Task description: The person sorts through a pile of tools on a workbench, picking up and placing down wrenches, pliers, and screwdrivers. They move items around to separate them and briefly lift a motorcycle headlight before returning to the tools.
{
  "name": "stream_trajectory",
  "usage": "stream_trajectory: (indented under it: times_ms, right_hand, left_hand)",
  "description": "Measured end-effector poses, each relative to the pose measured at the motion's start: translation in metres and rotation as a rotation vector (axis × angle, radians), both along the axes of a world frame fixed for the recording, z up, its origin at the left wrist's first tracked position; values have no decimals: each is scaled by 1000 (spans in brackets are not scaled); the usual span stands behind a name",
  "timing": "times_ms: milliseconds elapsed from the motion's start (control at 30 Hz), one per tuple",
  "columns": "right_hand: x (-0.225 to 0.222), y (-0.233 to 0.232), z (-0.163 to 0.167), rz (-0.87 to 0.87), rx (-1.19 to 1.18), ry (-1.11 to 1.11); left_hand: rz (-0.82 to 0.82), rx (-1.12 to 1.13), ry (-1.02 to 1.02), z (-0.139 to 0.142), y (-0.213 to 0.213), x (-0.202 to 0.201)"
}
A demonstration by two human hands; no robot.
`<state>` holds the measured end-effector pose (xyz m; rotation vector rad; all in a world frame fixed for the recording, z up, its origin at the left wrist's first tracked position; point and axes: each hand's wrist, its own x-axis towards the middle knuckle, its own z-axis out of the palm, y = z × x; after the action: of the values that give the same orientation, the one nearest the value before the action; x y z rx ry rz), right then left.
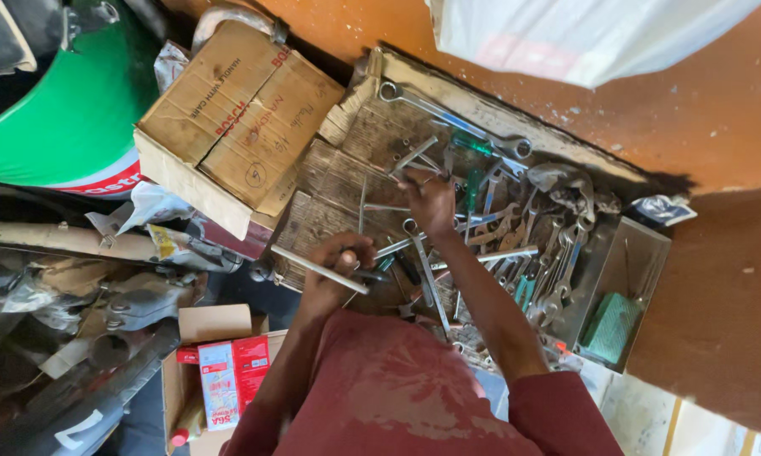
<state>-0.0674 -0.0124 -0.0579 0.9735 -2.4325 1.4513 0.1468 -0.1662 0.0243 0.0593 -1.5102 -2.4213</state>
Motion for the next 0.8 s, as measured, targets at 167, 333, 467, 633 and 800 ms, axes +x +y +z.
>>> stream_trajectory:
  times_ms: [167, 333, 467, 633, 800]
  right_hand:
    - [53, 53, 69, 72, -877, -501]
    - [142, 106, 111, -18, -1217, -712]
    - [251, 154, 88, -12, -1020, -878]
    - [400, 207, -2, -104, -619, -1414]
    - [449, 202, -96, -413, -863, -1884]
  left_hand:
    - [-59, -97, -47, 10, 20, 9]
    - [-83, -257, 104, 36, 52, 29]
    - [-53, -361, 96, 62, 69, 81]
    - [28, -319, -73, 81, 45, 181]
    - [69, -167, -213, 55, 48, 243]
